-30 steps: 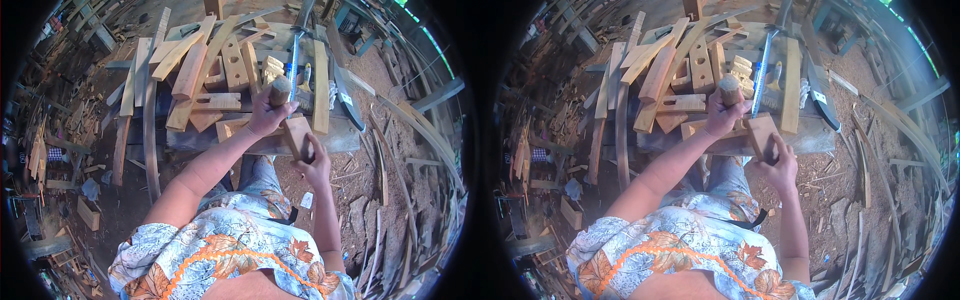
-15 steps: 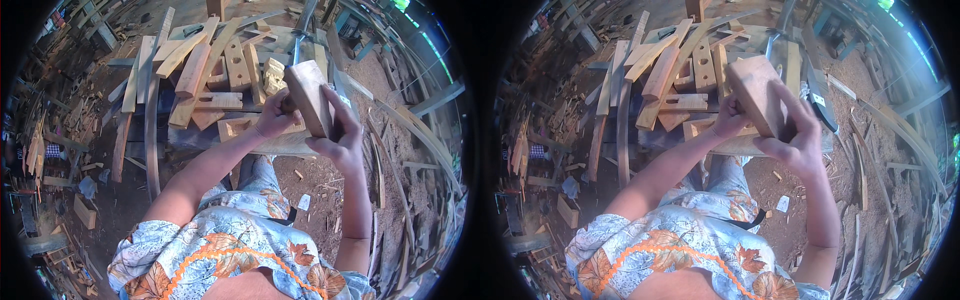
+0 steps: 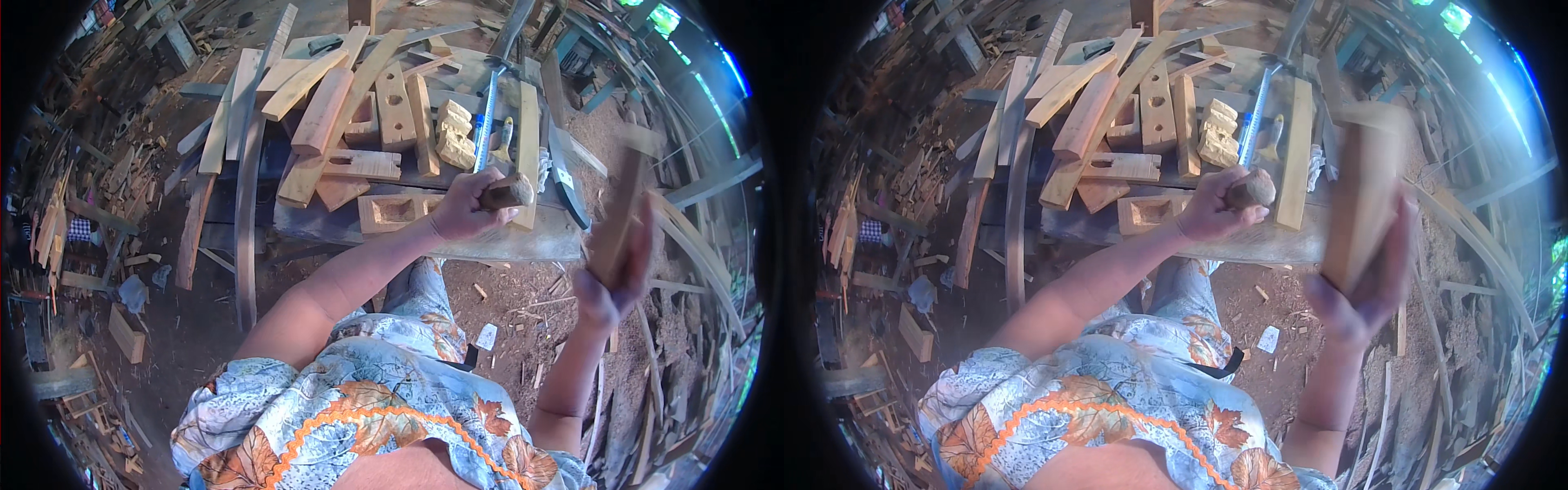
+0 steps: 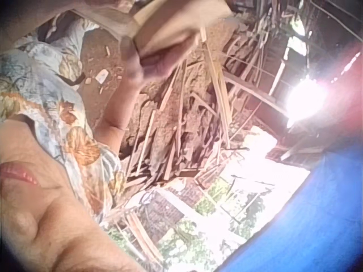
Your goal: The person chisels a wooden piece on a workbench, positioning a chisel into its slots and repeatedly striking it with a wooden block.
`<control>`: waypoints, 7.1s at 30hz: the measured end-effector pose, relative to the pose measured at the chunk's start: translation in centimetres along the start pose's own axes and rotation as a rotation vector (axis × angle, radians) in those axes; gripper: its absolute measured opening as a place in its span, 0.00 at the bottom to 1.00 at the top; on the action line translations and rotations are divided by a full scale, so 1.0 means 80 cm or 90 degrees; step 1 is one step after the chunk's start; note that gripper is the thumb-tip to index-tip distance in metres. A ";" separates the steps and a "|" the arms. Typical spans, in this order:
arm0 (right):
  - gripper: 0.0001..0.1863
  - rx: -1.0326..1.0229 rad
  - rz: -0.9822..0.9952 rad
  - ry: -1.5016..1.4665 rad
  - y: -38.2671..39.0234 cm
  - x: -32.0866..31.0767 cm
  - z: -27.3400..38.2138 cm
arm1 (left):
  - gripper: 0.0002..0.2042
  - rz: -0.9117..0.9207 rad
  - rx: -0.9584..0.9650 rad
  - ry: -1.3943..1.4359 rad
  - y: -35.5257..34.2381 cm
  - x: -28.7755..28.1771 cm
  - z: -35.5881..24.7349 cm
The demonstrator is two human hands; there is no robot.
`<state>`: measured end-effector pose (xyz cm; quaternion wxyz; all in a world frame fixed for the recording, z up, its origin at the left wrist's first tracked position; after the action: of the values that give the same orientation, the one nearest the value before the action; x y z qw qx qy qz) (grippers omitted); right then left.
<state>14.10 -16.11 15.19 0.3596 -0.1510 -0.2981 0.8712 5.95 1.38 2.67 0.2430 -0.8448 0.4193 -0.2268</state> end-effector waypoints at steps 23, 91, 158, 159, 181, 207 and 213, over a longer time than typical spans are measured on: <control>0.57 0.053 -0.068 0.111 0.052 -0.044 -0.021 | 0.17 0.101 0.084 -0.217 0.020 0.029 0.015; 0.51 0.044 0.079 0.086 -0.013 0.042 0.001 | 0.14 -0.067 0.083 -0.130 0.007 -0.002 -0.001; 0.53 0.292 0.081 0.004 0.041 0.012 -0.062 | 0.11 -0.268 -0.005 -0.026 0.004 -0.074 -0.013; 0.54 0.285 0.054 0.043 0.043 0.003 -0.060 | 0.12 -0.320 -0.025 -0.039 0.004 -0.088 -0.013; 0.55 0.022 0.021 -0.010 0.010 0.009 -0.007 | 0.07 -0.035 -0.146 0.104 -0.017 -0.033 0.020; 0.48 0.134 0.295 0.336 -0.022 0.045 -0.034 | 0.10 -0.001 -0.145 0.119 -0.012 -0.007 0.014; 0.51 0.169 0.174 0.314 0.000 0.008 -0.085 | 0.08 -0.124 -0.118 0.031 0.000 -0.039 0.009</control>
<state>16.88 -12.85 9.83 0.3168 -0.3479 -0.0623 0.8802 4.67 4.11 1.56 0.1307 -0.8947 0.3599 -0.2302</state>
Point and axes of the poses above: each hand's wrist, its own y-axis away from the middle knuckle, its own x-axis out of the palm, z = x × y, the point moved 7 cm from there along -y, towards the middle knuckle, and after that the axes turned 2 degrees about y, right-handed, at the moved point
